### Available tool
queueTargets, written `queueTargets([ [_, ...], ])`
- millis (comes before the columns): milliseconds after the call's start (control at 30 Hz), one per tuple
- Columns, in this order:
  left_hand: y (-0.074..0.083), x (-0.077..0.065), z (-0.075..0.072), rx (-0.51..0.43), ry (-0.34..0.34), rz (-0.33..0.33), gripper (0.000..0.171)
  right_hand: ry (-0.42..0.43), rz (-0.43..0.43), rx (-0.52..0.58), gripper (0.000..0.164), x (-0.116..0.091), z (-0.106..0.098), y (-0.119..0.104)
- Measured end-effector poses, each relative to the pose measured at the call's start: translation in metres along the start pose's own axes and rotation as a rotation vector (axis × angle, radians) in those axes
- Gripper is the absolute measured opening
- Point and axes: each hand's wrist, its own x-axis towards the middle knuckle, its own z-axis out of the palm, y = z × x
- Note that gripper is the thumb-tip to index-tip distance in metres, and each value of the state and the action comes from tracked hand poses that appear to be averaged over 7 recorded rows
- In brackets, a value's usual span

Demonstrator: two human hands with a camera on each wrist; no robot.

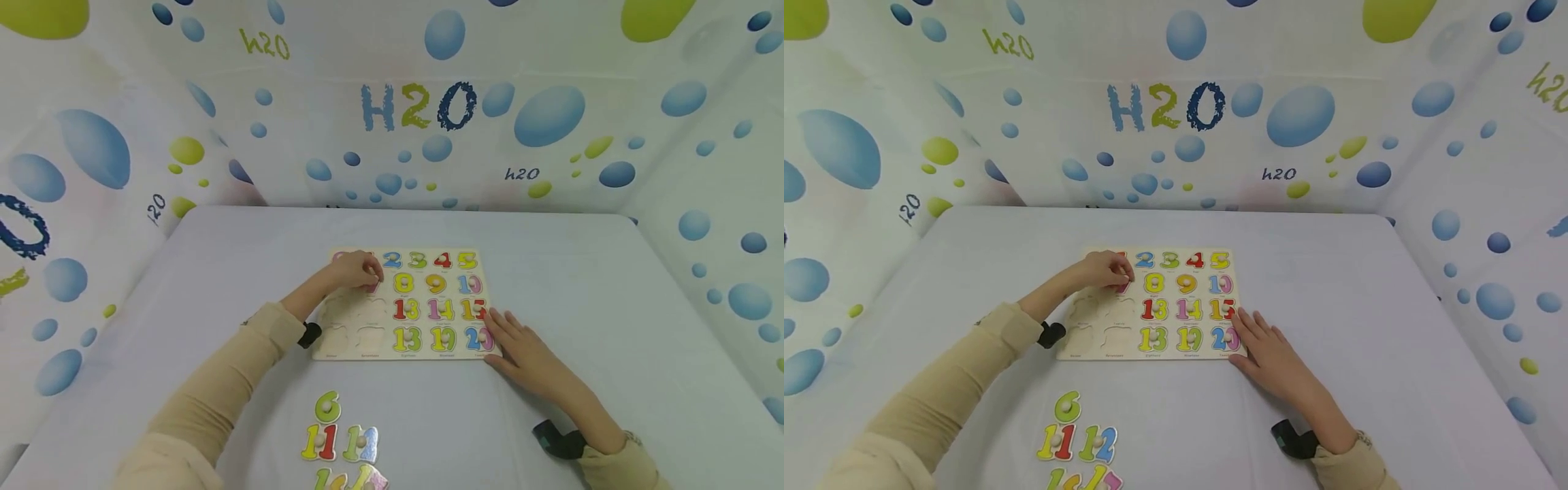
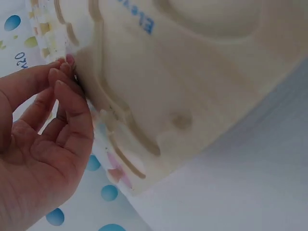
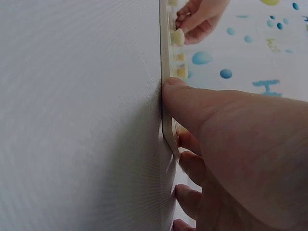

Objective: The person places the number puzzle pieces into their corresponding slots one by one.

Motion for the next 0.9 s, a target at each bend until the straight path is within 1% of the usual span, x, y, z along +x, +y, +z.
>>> queueTargets([
  [33, 0.0, -0.002, 0.0, -0.001, -0.002, 0.005, 0.018, -0.006, 0.003, 0.005, 0.067, 0.0, 0.0, 0.0],
  [100, 0.003, -0.01, -0.003, 0.037, 0.006, 0.017, 0.033, -0.02, 0.014, 0.018, 0.067, 0.001, -0.001, -0.002],
  [167, 0.006, -0.023, -0.006, 0.077, 0.014, 0.062, 0.044, -0.03, 0.019, 0.025, 0.068, 0.001, -0.001, -0.002],
  [200, 0.007, -0.032, -0.007, 0.089, 0.011, 0.09, 0.045, -0.035, 0.02, 0.025, 0.068, 0.001, -0.002, -0.003],
  [267, 0.012, -0.054, -0.009, 0.107, -0.016, 0.153, 0.037, -0.037, 0.019, 0.027, 0.068, 0.001, -0.003, -0.003],
  [300, 0.014, -0.067, -0.008, 0.116, -0.042, 0.191, 0.03, -0.038, 0.018, 0.026, 0.068, 0.001, -0.003, -0.004],
  [333, 0.015, -0.081, -0.007, 0.113, -0.083, 0.227, 0.023, -0.04, 0.017, 0.025, 0.068, 0.001, -0.004, -0.004],
  [367, 0.017, -0.096, -0.005, 0.093, -0.137, 0.25, 0.017, -0.042, 0.017, 0.024, 0.068, 0.001, -0.005, -0.004],
  [400, 0.017, -0.11, -0.001, 0.06, -0.196, 0.258, 0.012, -0.044, 0.018, 0.025, 0.068, 0.001, -0.006, -0.004],
  [467, 0.013, -0.137, 0.006, -0.006, -0.306, 0.246, 0.006, -0.05, 0.02, 0.023, 0.068, 0.001, -0.009, -0.005],
  [500, 0.01, -0.149, 0.01, -0.045, -0.346, 0.222, 0.005, -0.053, 0.023, 0.024, 0.069, 0.0, -0.01, -0.005],
  [533, 0.007, -0.159, 0.014, -0.087, -0.373, 0.189, 0.004, -0.056, 0.026, 0.025, 0.069, 0.0, -0.012, -0.005],
  [567, 0.003, -0.167, 0.017, -0.123, -0.385, 0.155, 0.004, -0.059, 0.027, 0.025, 0.069, 0.0, -0.013, -0.006],
  [633, -0.004, -0.181, 0.024, -0.183, -0.374, 0.101, 0.007, -0.066, 0.03, 0.024, 0.07, -0.001, -0.015, -0.006],
  [700, -0.009, -0.187, 0.031, -0.235, -0.333, 0.076, 0.011, -0.061, 0.028, 0.022, 0.07, 0.0, -0.015, -0.006],
  [800, -0.011, -0.192, 0.043, -0.278, -0.252, 0.063, 0.012, -0.062, 0.032, 0.019, 0.07, 0.0, -0.015, -0.006],
  [900, -0.01, -0.192, 0.051, -0.273, -0.164, 0.059, 0.01, -0.06, 0.036, 0.025, 0.07, -0.001, -0.014, -0.007],
])
